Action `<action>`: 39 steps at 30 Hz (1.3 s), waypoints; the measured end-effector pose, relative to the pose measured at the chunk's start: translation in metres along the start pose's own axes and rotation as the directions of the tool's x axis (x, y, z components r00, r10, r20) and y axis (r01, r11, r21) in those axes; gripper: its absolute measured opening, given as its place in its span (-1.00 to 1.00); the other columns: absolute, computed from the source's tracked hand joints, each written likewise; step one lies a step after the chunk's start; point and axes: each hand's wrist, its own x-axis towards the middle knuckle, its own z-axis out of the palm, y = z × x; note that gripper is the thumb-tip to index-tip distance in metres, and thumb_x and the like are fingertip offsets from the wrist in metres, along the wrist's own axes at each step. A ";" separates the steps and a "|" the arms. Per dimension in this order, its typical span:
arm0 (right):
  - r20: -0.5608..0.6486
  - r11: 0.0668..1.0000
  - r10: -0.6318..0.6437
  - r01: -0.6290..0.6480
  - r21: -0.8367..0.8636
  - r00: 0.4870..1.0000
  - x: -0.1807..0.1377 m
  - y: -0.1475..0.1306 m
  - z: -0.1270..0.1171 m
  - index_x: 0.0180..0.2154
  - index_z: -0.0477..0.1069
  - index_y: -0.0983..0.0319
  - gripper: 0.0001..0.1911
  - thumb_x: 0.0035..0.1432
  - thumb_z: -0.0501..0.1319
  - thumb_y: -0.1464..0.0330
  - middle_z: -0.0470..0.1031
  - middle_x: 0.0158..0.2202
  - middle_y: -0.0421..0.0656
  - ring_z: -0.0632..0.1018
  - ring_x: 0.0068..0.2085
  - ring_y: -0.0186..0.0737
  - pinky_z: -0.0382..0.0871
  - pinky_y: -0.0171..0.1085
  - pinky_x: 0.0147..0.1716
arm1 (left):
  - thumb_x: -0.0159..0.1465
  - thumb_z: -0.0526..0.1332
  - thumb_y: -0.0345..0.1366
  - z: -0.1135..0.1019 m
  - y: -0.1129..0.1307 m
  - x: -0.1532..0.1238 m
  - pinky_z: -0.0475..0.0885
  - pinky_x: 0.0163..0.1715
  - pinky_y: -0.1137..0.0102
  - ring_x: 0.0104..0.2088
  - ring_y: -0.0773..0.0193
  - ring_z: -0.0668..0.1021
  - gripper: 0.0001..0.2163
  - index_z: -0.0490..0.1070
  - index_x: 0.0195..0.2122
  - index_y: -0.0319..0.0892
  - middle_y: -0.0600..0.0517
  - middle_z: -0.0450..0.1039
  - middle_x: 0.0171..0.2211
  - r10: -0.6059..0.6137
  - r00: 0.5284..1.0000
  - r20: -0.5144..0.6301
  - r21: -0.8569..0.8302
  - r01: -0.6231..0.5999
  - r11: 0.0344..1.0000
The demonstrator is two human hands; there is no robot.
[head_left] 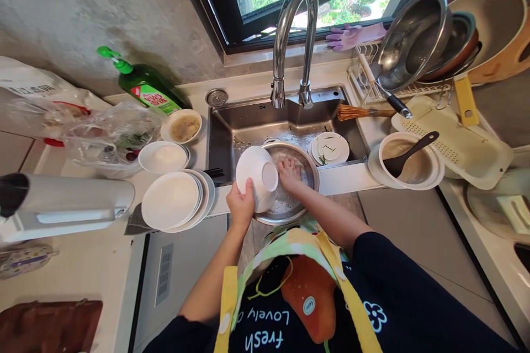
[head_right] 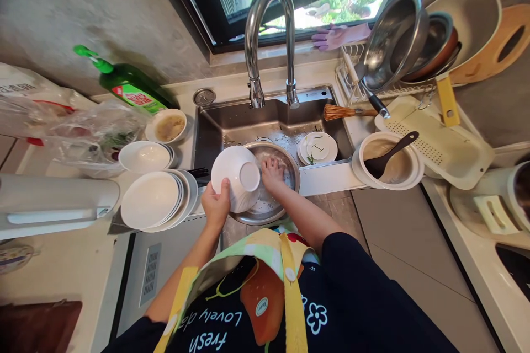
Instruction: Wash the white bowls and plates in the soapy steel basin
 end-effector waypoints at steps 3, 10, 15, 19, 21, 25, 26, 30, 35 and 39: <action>0.063 0.969 0.093 -0.105 0.223 0.994 0.002 0.000 -0.015 -0.04 0.28 0.31 -0.60 0.02 0.14 0.48 0.32 0.00 0.12 0.38 -0.02 0.04 0.27 -0.10 -0.09 | 0.20 0.09 -0.03 0.002 0.000 -0.001 0.26 -0.53 0.44 -0.60 0.30 0.40 -0.64 0.44 -0.30 -0.28 0.07 0.36 -0.64 0.003 1.000 0.004 0.010 -0.003 1.000; -0.346 0.847 -0.046 0.220 0.484 0.937 -0.001 -0.024 -0.044 -0.19 0.30 0.23 -0.80 0.19 0.07 0.27 0.35 -0.20 -0.08 0.39 -0.14 -0.16 0.27 -0.20 -0.09 | 0.20 0.08 -0.04 0.009 0.006 -0.002 0.24 -0.55 0.43 -0.62 0.31 0.39 -0.65 0.43 -0.30 -0.26 0.07 0.35 -0.64 0.061 0.998 0.032 0.004 -0.061 0.998; -0.463 0.869 -0.198 0.373 0.326 0.864 -0.018 -0.047 -0.044 -0.30 0.29 0.22 -0.78 0.29 -0.03 0.27 0.31 -0.20 -0.09 0.38 -0.18 -0.23 0.27 -0.27 -0.16 | 0.20 0.08 -0.08 0.013 0.012 -0.004 0.21 -0.57 0.44 -0.65 0.34 0.34 -0.69 0.40 -0.34 -0.25 0.10 0.30 -0.66 0.072 0.997 0.024 -0.012 -0.072 0.997; -0.484 0.876 -0.313 0.445 0.184 0.817 -0.042 -0.048 -0.035 -0.32 0.28 0.23 -0.79 0.27 0.00 0.25 0.33 -0.24 -0.10 0.38 -0.23 -0.23 0.28 -0.30 -0.26 | 0.19 0.09 -0.09 0.013 0.013 -0.005 0.16 -0.60 0.45 -0.66 0.36 0.29 -0.72 0.37 -0.41 -0.23 0.12 0.26 -0.68 0.071 0.997 -0.022 -0.028 -0.072 0.997; -0.479 0.865 -0.377 0.486 0.123 0.793 -0.050 -0.044 -0.028 -0.33 0.28 0.23 -0.80 0.24 0.03 0.24 0.33 -0.25 -0.09 0.39 -0.23 -0.23 0.29 -0.31 -0.29 | 0.18 0.09 -0.11 0.013 0.013 -0.005 0.13 -0.61 0.46 -0.68 0.38 0.25 -0.74 0.34 -0.47 -0.21 0.15 0.20 -0.72 0.071 0.997 -0.030 -0.028 -0.071 0.997; -0.455 0.814 -0.503 0.580 0.037 0.735 -0.057 -0.034 -0.016 -0.33 0.30 0.22 -0.85 0.19 0.10 0.27 0.34 -0.29 -0.11 0.40 -0.25 -0.24 0.30 -0.31 -0.28 | 0.18 0.10 -0.13 0.012 0.011 -0.004 0.10 -0.62 0.47 -0.69 0.40 0.21 -0.75 0.31 -0.51 -0.20 0.18 0.13 -0.75 0.046 0.998 -0.034 -0.028 -0.047 0.998; -0.448 0.797 -0.533 0.604 0.020 0.718 -0.057 -0.032 -0.013 -0.33 0.30 0.21 -0.87 0.18 0.11 0.27 0.35 -0.30 -0.12 0.41 -0.26 -0.25 0.30 -0.31 -0.27 | 0.18 0.11 -0.12 0.012 0.010 -0.004 0.11 -0.61 0.47 -0.69 0.40 0.21 -0.74 0.32 -0.50 -0.21 0.18 0.15 -0.74 0.038 0.999 -0.036 -0.031 -0.039 0.999; -0.405 0.738 -0.629 0.673 -0.045 0.663 -0.058 -0.022 -0.005 -0.36 0.31 0.20 -0.87 0.14 0.14 0.27 0.36 -0.32 -0.15 0.40 -0.27 -0.26 0.29 -0.31 -0.27 | 0.18 0.12 -0.07 0.013 0.006 -0.001 0.21 -0.55 0.46 -0.62 0.35 0.34 -0.70 0.39 -0.43 -0.25 0.10 0.32 -0.65 0.007 0.999 -0.042 -0.070 -0.010 0.997; -0.289 0.644 -0.752 0.753 -0.132 0.592 -0.060 -0.007 0.000 -0.38 0.36 0.19 -0.86 0.11 0.13 0.27 0.38 -0.32 -0.17 0.38 -0.26 -0.26 0.23 -0.32 -0.29 | 0.18 0.13 -0.05 0.014 -0.003 0.003 0.29 -0.47 0.43 -0.54 0.30 0.42 -0.66 0.43 -0.37 -0.28 0.04 0.41 -0.56 -0.031 0.998 -0.055 -0.111 0.025 0.994; -0.151 0.735 -0.675 0.676 -0.048 0.722 -0.060 0.010 0.002 -0.42 0.38 0.20 -0.87 0.06 0.16 0.27 0.39 -0.29 -0.16 0.38 -0.27 -0.27 0.18 -0.34 -0.32 | 0.18 0.13 -0.03 0.013 -0.010 0.004 0.32 -0.44 0.41 -0.53 0.30 0.43 -0.64 0.44 -0.32 -0.29 0.04 0.42 -0.56 -0.062 0.996 -0.070 -0.134 0.052 0.990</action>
